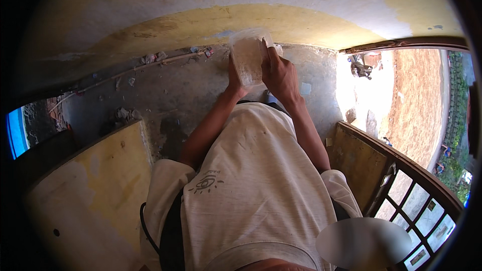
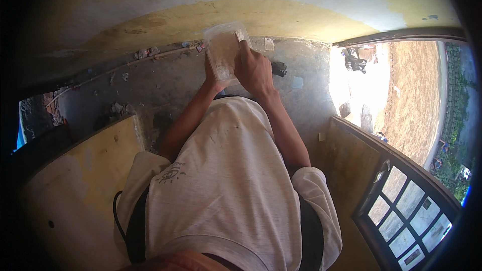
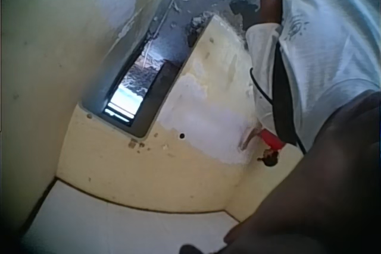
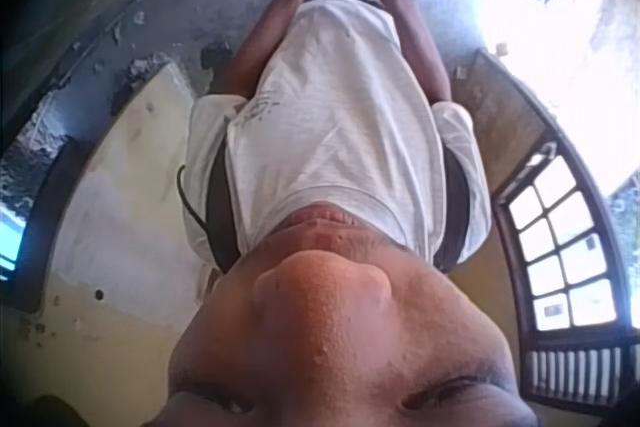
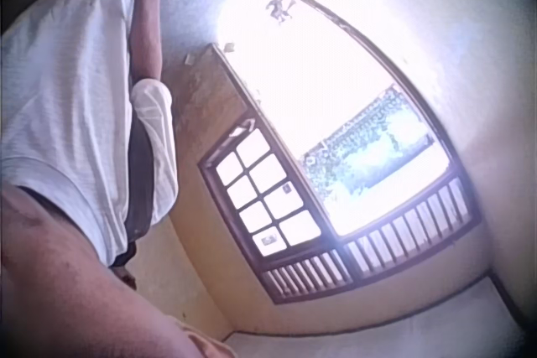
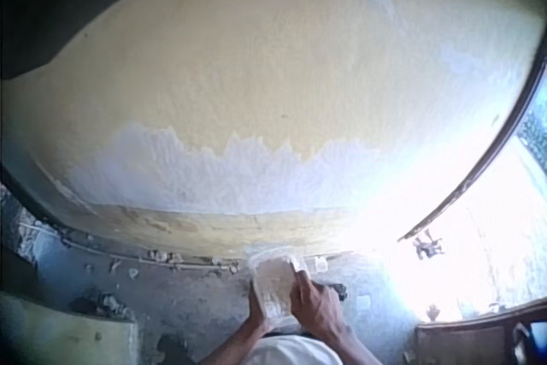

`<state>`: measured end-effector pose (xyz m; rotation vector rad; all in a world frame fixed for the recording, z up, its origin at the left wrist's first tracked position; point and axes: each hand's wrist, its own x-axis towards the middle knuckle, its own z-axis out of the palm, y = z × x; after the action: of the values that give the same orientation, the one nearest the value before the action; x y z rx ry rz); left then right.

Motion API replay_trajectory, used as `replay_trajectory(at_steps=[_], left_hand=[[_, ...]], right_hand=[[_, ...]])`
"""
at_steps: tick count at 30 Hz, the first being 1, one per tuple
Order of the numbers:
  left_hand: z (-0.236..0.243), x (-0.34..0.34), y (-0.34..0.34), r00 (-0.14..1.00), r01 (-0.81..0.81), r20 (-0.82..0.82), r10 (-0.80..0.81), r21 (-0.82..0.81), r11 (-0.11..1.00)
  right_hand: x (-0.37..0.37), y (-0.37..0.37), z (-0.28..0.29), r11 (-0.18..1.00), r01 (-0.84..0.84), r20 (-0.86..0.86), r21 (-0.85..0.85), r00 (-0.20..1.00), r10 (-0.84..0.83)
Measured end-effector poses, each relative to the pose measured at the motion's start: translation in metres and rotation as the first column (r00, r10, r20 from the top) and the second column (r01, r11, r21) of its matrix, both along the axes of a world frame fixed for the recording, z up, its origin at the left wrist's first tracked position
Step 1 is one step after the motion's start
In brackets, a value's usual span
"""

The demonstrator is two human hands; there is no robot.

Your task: The person applies a white patching compound to a hole in a yellow wall using a small spreader tool.

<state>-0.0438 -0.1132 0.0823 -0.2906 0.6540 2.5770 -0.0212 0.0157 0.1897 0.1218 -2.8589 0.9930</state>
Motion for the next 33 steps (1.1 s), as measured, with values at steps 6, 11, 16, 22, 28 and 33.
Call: replay_trajectory(at_steps=[6,11,16,22,28,33], left_hand=[[0.010,-0.005,-0.004,1.000,-0.009,0.023,0.010,-0.020,1.000],[0.003,-0.009,-0.010,0.999,0.022,-0.042,-0.020,0.046,0.999],[0.014,-0.007,-0.003,1.000,-0.004,-0.007,0.004,-0.006,1.000],[-0.033,-0.009,-0.011,0.999,0.034,0.000,-0.034,0.091,0.995],[0.000,-0.009,-0.012,0.999,0.038,-0.017,-0.038,0.003,0.999],[-0.016,-0.008,-0.014,0.999,0.034,0.002,-0.034,0.029,0.999]], right_hand=[[0.003,-0.009,0.011,0.998,-0.057,-0.014,-0.040,0.998,0.056],[-0.009,0.004,0.023,0.998,0.051,-0.073,-0.030,0.996,-0.053],[-0.007,-0.007,0.016,1.000,0.003,-0.092,-0.014,0.996,-0.004],[0.002,-0.020,0.013,0.988,-0.155,-0.109,-0.011,0.982,0.153],[-0.004,0.003,0.020,0.996,-0.069,-0.127,-0.062,0.990,0.061],[-0.003,-0.006,0.010,0.996,-0.074,-0.126,-0.050,0.990,0.068]])
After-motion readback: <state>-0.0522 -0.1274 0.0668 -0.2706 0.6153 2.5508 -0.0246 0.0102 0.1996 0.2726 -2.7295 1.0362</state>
